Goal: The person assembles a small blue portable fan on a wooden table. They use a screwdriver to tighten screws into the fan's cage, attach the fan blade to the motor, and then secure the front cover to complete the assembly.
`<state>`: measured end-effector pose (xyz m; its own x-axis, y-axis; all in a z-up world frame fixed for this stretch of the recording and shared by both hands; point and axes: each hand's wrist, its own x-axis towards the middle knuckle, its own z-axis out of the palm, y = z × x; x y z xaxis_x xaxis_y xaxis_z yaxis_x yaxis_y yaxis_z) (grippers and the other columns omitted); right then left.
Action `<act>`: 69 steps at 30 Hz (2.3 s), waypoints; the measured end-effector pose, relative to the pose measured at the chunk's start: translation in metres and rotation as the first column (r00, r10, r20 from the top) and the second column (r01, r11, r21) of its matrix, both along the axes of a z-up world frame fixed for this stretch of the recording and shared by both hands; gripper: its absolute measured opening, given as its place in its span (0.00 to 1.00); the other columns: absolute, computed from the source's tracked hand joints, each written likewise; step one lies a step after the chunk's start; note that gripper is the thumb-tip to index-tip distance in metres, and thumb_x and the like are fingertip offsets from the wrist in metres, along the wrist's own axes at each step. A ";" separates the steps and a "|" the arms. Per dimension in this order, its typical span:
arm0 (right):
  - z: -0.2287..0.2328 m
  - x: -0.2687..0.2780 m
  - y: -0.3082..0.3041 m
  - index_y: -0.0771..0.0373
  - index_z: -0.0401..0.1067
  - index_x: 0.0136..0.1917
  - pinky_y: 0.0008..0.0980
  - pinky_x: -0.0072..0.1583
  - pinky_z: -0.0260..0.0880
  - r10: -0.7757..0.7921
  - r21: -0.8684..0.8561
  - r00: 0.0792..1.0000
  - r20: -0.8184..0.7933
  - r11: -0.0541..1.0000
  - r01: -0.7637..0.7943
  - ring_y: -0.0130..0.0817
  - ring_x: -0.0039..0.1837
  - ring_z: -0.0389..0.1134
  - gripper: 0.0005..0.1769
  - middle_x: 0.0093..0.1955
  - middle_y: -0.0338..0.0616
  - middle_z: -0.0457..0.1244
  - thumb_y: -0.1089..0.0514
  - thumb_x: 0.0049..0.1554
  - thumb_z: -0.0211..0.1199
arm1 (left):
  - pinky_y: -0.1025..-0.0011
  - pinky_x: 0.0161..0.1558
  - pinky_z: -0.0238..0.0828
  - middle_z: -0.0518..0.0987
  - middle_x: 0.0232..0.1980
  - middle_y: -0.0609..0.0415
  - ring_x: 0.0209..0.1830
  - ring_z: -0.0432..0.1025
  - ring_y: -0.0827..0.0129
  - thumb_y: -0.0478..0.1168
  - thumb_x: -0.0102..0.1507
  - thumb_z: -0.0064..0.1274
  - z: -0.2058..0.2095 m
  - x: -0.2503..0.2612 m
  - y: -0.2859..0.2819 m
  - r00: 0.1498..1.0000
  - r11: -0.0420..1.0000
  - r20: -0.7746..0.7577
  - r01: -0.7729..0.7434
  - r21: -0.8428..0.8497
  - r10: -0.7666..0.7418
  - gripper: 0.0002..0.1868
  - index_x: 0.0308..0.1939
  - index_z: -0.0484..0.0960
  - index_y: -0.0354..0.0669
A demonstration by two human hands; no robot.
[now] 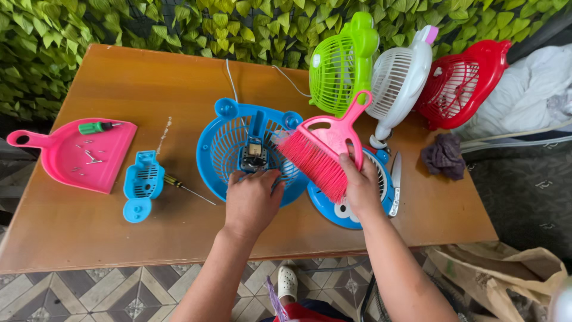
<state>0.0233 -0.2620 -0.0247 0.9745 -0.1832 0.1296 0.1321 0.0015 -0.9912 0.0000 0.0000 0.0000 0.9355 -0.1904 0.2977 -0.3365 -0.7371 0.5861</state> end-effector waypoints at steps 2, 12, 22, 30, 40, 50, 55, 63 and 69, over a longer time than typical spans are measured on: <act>0.000 -0.011 0.023 0.70 0.71 0.67 0.32 0.65 0.67 -0.070 0.117 0.997 0.017 0.991 0.068 0.31 0.61 0.68 0.20 0.60 0.47 0.68 0.55 0.66 0.59 | 0.51 0.61 0.62 0.86 0.42 0.52 0.44 0.78 0.58 0.45 0.63 0.57 -0.002 -0.005 0.018 0.995 0.999 0.102 0.022 -0.047 -0.018 0.09 0.43 0.85 0.48; -0.003 -0.048 0.085 0.64 0.68 0.66 0.35 0.66 0.69 -0.365 0.363 0.928 0.081 0.878 0.313 0.31 0.64 0.69 0.17 0.63 0.42 0.66 0.58 0.65 0.58 | 0.50 0.60 0.60 0.85 0.41 0.55 0.47 0.76 0.59 0.40 0.60 0.57 0.002 -0.011 0.099 0.935 0.982 0.344 0.139 -0.126 -0.088 0.06 0.39 0.85 0.47; 0.015 -0.090 0.036 0.58 0.65 0.69 0.40 0.64 0.71 -0.568 0.519 0.823 -0.002 0.703 0.486 0.35 0.64 0.70 0.19 0.64 0.40 0.67 0.53 0.66 0.51 | 0.52 0.59 0.60 0.84 0.39 0.55 0.47 0.76 0.60 0.40 0.59 0.59 0.017 -0.002 0.044 0.929 0.952 0.313 0.257 -0.168 -0.196 0.07 0.39 0.86 0.48; -0.051 -0.117 -0.121 0.59 0.69 0.60 0.33 0.44 0.64 -0.638 0.574 0.746 -0.193 0.543 0.613 0.35 0.51 0.71 0.17 0.55 0.41 0.70 0.48 0.65 0.51 | 0.52 0.58 0.61 0.85 0.40 0.56 0.48 0.76 0.60 0.41 0.59 0.59 0.018 -0.010 -0.077 0.883 0.875 0.203 0.457 -0.160 -0.424 0.07 0.39 0.87 0.50; -0.075 -0.116 -0.223 0.56 0.68 0.49 0.34 0.39 0.70 -0.418 0.230 0.704 -0.575 0.742 0.629 0.35 0.44 0.73 0.16 0.40 0.39 0.69 0.42 0.61 0.52 | 0.49 0.62 0.59 0.85 0.43 0.57 0.48 0.76 0.62 0.40 0.56 0.58 -0.004 -0.028 -0.187 0.858 0.862 0.161 0.503 -0.062 -0.488 0.10 0.41 0.88 0.50; -0.026 -0.093 -0.139 0.66 0.75 0.44 0.27 0.36 0.62 -0.384 -0.637 0.886 -0.260 0.758 0.142 0.24 0.33 0.64 0.17 0.32 0.41 0.66 0.49 0.60 0.65 | 0.52 0.59 0.59 0.85 0.40 0.58 0.47 0.76 0.64 0.38 0.58 0.59 0.011 -0.026 -0.119 0.933 0.931 0.231 0.318 -0.177 -0.275 0.06 0.39 0.87 0.50; 0.026 -0.070 -0.017 0.65 0.77 0.47 0.25 0.37 0.61 -0.119 -0.611 0.982 -0.145 0.792 0.005 0.19 0.34 0.62 0.09 0.32 0.35 0.68 0.56 0.58 0.65 | 0.57 0.55 0.60 0.84 0.38 0.57 0.44 0.76 0.63 0.38 0.60 0.59 0.024 -0.023 -0.034 0.943 0.968 0.324 0.150 -0.200 -0.080 0.04 0.39 0.86 0.48; 0.061 -0.063 0.188 0.63 0.78 0.46 0.24 0.36 0.65 0.263 -0.637 0.964 -0.047 0.736 -0.232 0.20 0.32 0.65 0.07 0.31 0.36 0.67 0.57 0.59 0.67 | 0.56 0.51 0.63 0.83 0.39 0.57 0.46 0.74 0.58 0.42 0.61 0.60 0.008 -0.017 0.145 0.949 0.964 0.175 -0.247 -0.095 0.261 0.06 0.41 0.86 0.50; 0.043 -0.055 0.300 0.60 0.78 0.48 0.26 0.39 0.71 0.378 -0.671 0.914 -0.149 0.640 -0.374 0.22 0.36 0.72 0.09 0.36 0.38 0.71 0.54 0.58 0.67 | 0.48 0.56 0.62 0.77 0.53 0.50 0.58 0.67 0.51 0.57 0.49 0.67 -0.033 -0.009 0.229 0.953 0.934 0.020 -0.300 0.196 0.302 0.28 0.47 0.84 0.45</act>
<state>-0.0315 0.0380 0.0180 0.9385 0.3378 0.0715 0.2769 -0.6126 -0.7403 -0.0092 0.2293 -0.0327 0.9609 0.0472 0.2727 -0.0758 -0.9028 0.4233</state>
